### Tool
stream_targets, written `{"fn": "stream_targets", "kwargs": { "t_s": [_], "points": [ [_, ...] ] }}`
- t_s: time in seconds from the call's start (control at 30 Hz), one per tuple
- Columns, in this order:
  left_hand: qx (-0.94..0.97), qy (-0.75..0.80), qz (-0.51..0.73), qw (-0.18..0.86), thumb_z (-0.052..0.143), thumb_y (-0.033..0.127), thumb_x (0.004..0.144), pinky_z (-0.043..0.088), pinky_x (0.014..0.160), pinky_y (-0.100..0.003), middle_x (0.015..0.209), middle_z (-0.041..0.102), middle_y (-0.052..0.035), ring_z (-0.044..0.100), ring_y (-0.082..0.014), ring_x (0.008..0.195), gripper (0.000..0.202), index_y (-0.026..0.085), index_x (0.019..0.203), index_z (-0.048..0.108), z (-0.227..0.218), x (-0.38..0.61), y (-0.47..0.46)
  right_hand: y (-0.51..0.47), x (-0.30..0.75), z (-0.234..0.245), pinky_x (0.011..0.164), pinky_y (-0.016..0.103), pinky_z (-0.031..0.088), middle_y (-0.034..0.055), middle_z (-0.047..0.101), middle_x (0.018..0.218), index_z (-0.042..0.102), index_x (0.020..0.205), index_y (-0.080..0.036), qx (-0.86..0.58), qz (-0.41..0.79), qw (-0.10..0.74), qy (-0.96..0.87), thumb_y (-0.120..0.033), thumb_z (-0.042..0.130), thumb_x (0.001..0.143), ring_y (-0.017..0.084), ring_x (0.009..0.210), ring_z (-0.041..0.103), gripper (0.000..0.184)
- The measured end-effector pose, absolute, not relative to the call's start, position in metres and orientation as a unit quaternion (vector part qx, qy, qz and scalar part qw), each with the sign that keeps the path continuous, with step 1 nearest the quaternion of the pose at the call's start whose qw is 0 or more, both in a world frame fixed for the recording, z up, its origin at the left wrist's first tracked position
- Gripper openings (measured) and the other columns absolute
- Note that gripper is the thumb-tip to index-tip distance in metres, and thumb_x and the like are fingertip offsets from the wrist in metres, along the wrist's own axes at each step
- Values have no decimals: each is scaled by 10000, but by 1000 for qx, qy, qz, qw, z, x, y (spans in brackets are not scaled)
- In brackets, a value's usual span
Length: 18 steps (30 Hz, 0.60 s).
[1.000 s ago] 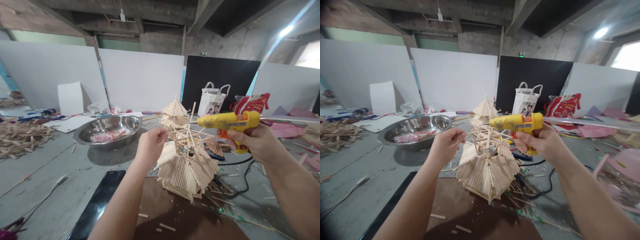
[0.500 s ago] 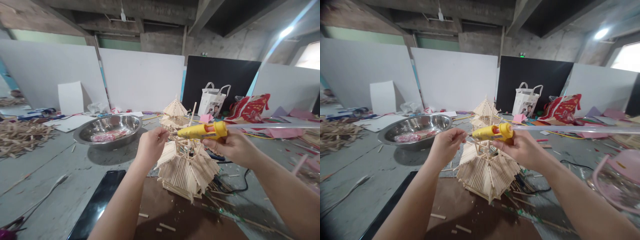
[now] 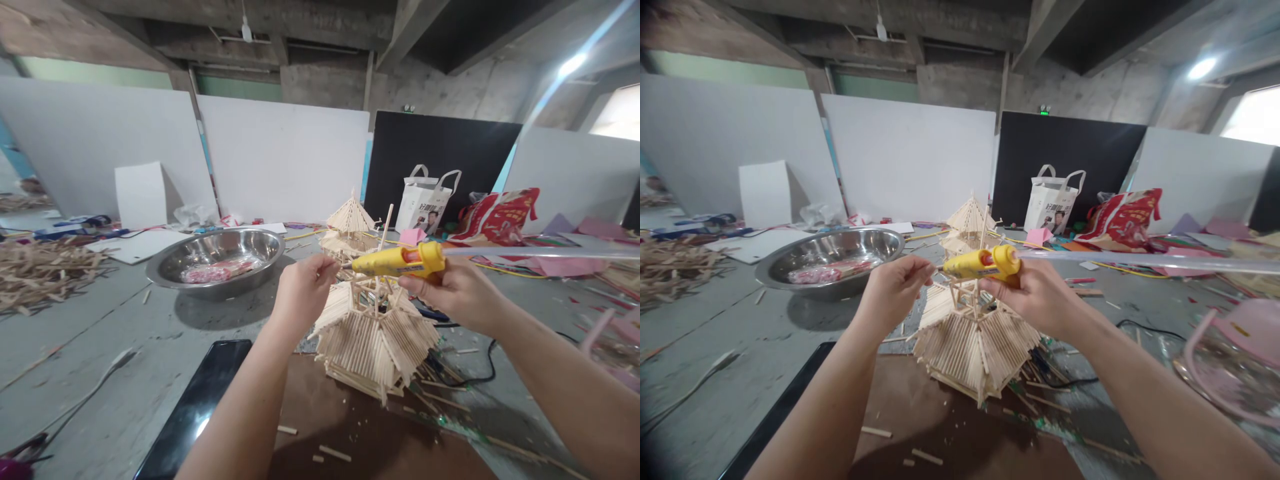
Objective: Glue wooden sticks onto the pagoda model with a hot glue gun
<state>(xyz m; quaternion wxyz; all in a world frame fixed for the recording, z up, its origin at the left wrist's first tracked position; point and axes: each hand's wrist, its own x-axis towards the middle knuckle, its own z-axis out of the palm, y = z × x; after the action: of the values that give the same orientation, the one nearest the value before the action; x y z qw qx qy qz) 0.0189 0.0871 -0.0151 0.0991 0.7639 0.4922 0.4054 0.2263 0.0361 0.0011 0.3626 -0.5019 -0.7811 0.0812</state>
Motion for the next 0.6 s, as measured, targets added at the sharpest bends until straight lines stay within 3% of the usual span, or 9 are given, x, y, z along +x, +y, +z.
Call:
{"fn": "stream_targets", "kwargs": {
  "t_s": [0.3, 0.6],
  "points": [
    [764, 495, 402, 100, 442, 301, 758, 278, 496, -216, 513, 536, 10, 420, -81, 472, 230, 166, 633, 579, -14, 19, 86, 36, 226, 0, 409, 233, 305, -23, 420, 503, 541, 623, -173, -504, 69, 363, -780, -412, 474, 761, 83, 458, 360, 284],
    [762, 493, 407, 100, 441, 299, 755, 284, 501, -222, 519, 542, 9, 422, -83, 475, 231, 167, 634, 586, -14, 20, 86, 36, 226, -1, 415, 241, 303, -23, 403, 494, 531, 608, -171, -514, 63, 350, -780, -426, 450, 773, 85, 457, 348, 314]
  ]
}}
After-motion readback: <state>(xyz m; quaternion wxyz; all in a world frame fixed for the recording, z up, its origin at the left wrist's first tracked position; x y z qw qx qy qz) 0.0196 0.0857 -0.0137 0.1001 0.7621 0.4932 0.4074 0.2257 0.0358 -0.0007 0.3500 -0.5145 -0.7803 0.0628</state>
